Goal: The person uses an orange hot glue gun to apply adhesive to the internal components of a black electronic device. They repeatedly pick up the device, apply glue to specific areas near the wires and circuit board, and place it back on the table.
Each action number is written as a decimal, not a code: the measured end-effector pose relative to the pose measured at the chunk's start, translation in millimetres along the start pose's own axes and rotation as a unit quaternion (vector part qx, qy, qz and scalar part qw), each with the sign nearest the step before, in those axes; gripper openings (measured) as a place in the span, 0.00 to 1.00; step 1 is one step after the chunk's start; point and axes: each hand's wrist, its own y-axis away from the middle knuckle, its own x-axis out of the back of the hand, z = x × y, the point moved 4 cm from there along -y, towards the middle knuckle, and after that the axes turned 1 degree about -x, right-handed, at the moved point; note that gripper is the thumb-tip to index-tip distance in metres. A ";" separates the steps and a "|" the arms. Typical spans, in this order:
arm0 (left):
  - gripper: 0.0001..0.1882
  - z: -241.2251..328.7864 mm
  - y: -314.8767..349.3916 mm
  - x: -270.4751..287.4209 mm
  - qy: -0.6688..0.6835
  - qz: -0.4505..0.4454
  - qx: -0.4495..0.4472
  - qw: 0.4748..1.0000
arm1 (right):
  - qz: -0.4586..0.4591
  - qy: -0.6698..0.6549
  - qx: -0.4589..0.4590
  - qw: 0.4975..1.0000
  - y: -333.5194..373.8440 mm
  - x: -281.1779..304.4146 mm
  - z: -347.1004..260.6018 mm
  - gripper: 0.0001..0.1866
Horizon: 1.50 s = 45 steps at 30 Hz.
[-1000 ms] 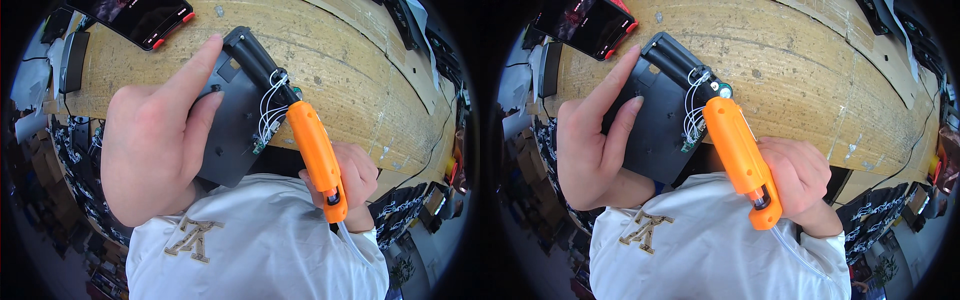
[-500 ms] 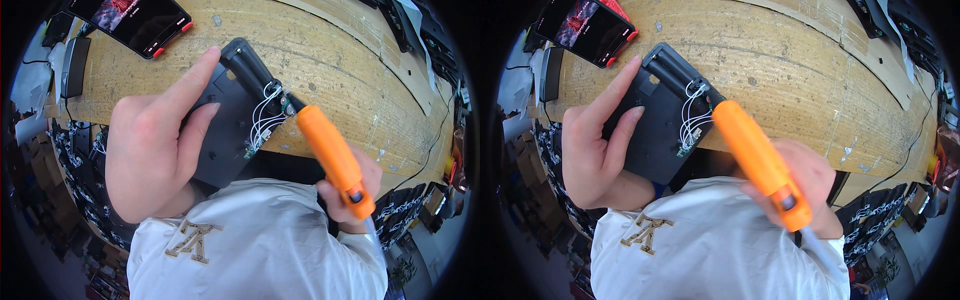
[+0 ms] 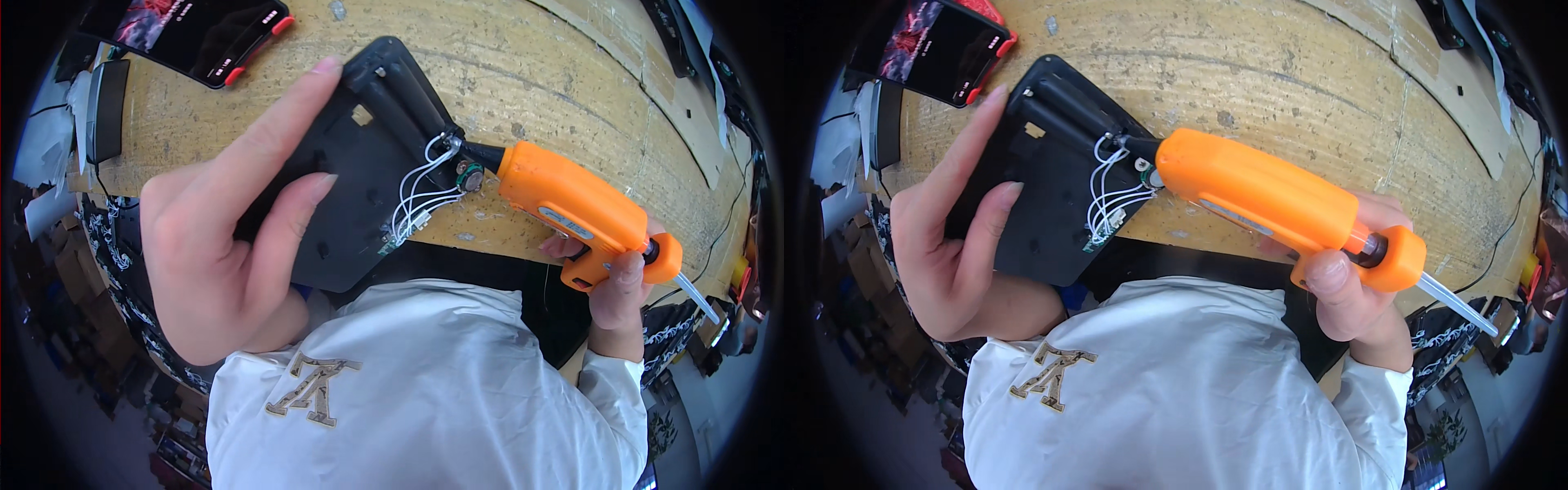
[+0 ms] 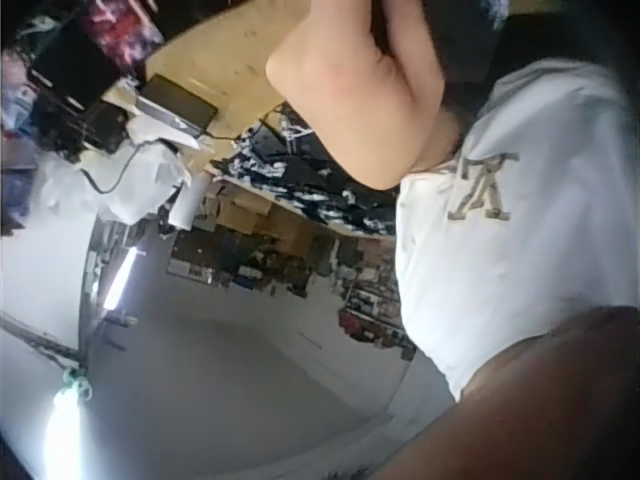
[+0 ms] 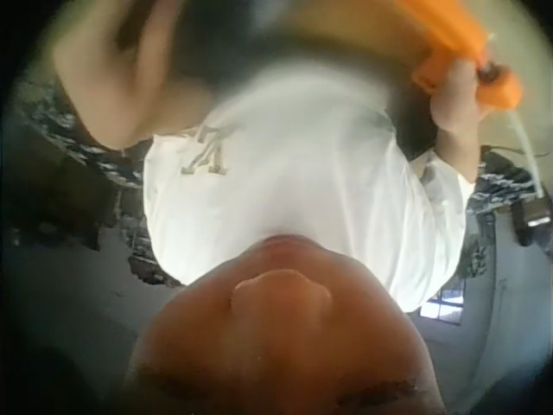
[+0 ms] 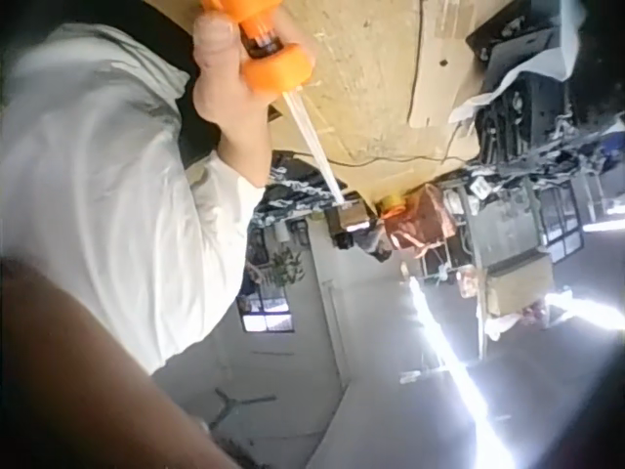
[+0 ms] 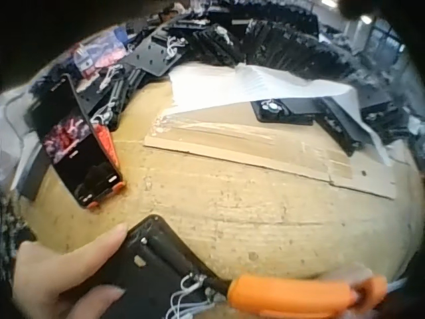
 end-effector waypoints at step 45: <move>0.25 -12.4 6.4 -8.7 0.050 -0.014 0.053 0.997 | -0.033 0.074 0.078 0.994 -9.1 -5.9 -7.4 0.18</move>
